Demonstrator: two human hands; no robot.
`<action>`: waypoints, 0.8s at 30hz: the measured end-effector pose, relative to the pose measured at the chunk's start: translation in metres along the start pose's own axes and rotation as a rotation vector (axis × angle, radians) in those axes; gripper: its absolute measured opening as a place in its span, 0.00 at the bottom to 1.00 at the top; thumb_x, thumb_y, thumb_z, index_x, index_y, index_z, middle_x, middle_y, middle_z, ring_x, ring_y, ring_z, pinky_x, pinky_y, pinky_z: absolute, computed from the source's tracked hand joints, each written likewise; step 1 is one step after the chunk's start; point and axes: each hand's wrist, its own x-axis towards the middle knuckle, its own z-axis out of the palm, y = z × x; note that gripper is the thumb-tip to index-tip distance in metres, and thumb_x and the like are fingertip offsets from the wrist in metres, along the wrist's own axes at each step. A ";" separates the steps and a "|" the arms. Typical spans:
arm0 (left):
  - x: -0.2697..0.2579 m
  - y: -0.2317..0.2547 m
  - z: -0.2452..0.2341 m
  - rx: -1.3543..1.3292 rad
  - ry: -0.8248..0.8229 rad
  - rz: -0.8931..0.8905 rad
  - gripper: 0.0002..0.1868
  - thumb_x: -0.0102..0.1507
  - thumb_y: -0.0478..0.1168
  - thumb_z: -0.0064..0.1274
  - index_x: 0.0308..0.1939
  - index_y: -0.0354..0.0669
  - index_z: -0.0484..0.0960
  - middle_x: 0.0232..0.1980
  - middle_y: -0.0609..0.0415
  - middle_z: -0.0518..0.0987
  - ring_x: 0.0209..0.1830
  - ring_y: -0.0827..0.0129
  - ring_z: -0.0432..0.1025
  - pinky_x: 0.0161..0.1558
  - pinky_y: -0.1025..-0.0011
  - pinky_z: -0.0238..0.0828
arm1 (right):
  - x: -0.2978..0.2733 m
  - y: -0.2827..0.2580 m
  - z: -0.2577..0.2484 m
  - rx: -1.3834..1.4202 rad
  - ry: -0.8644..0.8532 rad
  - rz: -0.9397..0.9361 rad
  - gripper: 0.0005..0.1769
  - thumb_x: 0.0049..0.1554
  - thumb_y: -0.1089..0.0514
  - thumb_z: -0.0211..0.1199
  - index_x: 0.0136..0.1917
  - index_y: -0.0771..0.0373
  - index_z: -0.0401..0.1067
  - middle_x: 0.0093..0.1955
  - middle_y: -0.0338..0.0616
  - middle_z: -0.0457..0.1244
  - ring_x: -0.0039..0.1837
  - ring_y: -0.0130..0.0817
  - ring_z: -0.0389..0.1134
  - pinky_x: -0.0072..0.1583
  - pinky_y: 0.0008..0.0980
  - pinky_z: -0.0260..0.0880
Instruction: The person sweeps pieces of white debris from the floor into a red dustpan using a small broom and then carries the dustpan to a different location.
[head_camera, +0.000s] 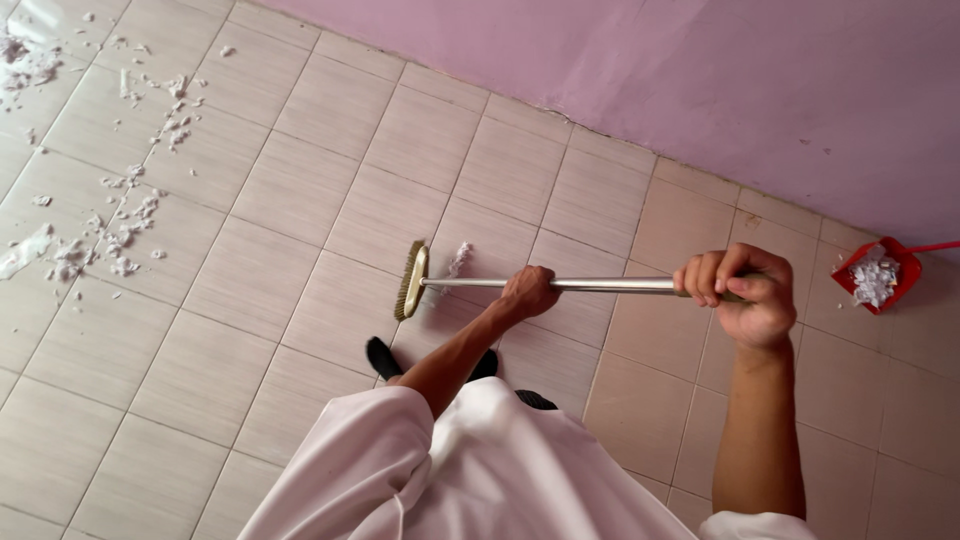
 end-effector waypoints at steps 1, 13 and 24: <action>-0.001 -0.010 -0.002 -0.001 0.014 0.000 0.14 0.63 0.45 0.54 0.31 0.38 0.84 0.29 0.42 0.81 0.29 0.52 0.77 0.35 0.53 0.75 | 0.003 0.007 0.001 0.020 -0.008 0.007 0.09 0.55 0.58 0.50 0.35 0.62 0.59 0.27 0.45 0.53 0.34 0.35 0.52 0.46 0.46 0.61; -0.048 -0.129 -0.069 0.009 0.194 -0.170 0.18 0.65 0.49 0.54 0.34 0.37 0.87 0.34 0.35 0.82 0.35 0.42 0.78 0.40 0.50 0.75 | 0.094 0.093 0.099 0.144 -0.119 0.089 0.18 0.61 0.56 0.51 0.31 0.62 0.60 0.28 0.45 0.55 0.34 0.36 0.54 0.49 0.44 0.63; -0.092 -0.132 -0.100 -0.165 0.324 -0.314 0.14 0.64 0.49 0.53 0.45 0.48 0.87 0.41 0.40 0.83 0.43 0.44 0.78 0.44 0.51 0.73 | 0.132 0.133 0.171 0.174 -0.253 0.100 0.18 0.58 0.58 0.49 0.26 0.61 0.59 0.22 0.42 0.53 0.27 0.28 0.50 0.36 0.35 0.57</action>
